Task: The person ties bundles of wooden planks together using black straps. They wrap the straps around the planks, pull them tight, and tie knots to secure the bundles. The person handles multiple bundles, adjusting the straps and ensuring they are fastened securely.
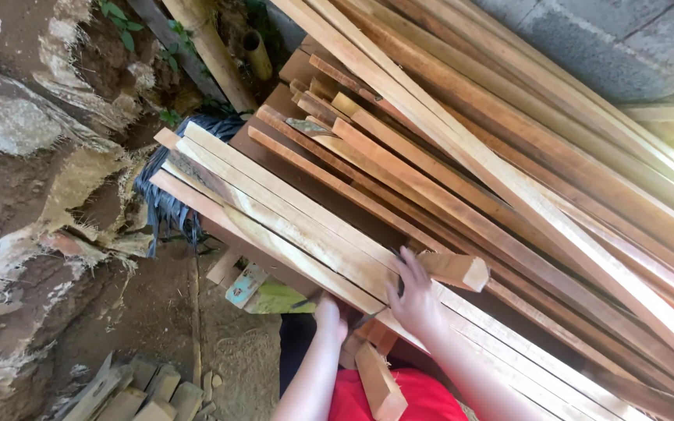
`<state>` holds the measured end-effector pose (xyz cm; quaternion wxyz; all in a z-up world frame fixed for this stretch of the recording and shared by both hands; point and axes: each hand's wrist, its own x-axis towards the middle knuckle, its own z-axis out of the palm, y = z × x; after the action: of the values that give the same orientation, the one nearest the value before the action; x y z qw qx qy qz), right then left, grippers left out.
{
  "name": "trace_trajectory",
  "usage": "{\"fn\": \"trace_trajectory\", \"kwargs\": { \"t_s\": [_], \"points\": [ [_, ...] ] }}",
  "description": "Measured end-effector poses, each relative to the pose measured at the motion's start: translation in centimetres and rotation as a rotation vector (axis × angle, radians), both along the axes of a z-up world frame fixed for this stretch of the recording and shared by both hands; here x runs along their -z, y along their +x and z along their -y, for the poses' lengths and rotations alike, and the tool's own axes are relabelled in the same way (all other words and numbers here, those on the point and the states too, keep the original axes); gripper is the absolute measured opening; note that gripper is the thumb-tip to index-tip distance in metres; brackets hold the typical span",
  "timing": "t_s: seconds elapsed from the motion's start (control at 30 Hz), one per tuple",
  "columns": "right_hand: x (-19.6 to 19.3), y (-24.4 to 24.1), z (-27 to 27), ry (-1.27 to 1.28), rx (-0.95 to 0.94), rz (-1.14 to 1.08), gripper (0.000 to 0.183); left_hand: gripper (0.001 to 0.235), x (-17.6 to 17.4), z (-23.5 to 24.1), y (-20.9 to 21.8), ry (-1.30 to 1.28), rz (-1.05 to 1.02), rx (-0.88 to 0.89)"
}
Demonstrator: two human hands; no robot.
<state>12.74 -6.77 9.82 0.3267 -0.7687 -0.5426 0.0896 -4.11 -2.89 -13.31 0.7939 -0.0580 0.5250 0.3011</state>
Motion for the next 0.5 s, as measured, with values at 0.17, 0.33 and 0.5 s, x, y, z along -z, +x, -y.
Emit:
{"fn": "trace_trajectory", "kwargs": {
  "t_s": [0.17, 0.33, 0.5],
  "points": [
    [5.2, -0.7, 4.2, -0.255, 0.133, -0.278, 0.031, 0.032, 1.4, 2.0, -1.4, 0.18, -0.13, 0.129],
    [6.6, -0.2, 4.3, -0.072, 0.054, -0.263, 0.032, 0.031, 3.0, 2.4, -3.9, 0.339, -0.246, 0.253],
    [-0.7, -1.1, 4.0, -0.054, -0.215, 0.032, 0.036, 0.033, -0.1, 3.5, -5.4, 0.429, -0.391, 0.414]
  ]
}}
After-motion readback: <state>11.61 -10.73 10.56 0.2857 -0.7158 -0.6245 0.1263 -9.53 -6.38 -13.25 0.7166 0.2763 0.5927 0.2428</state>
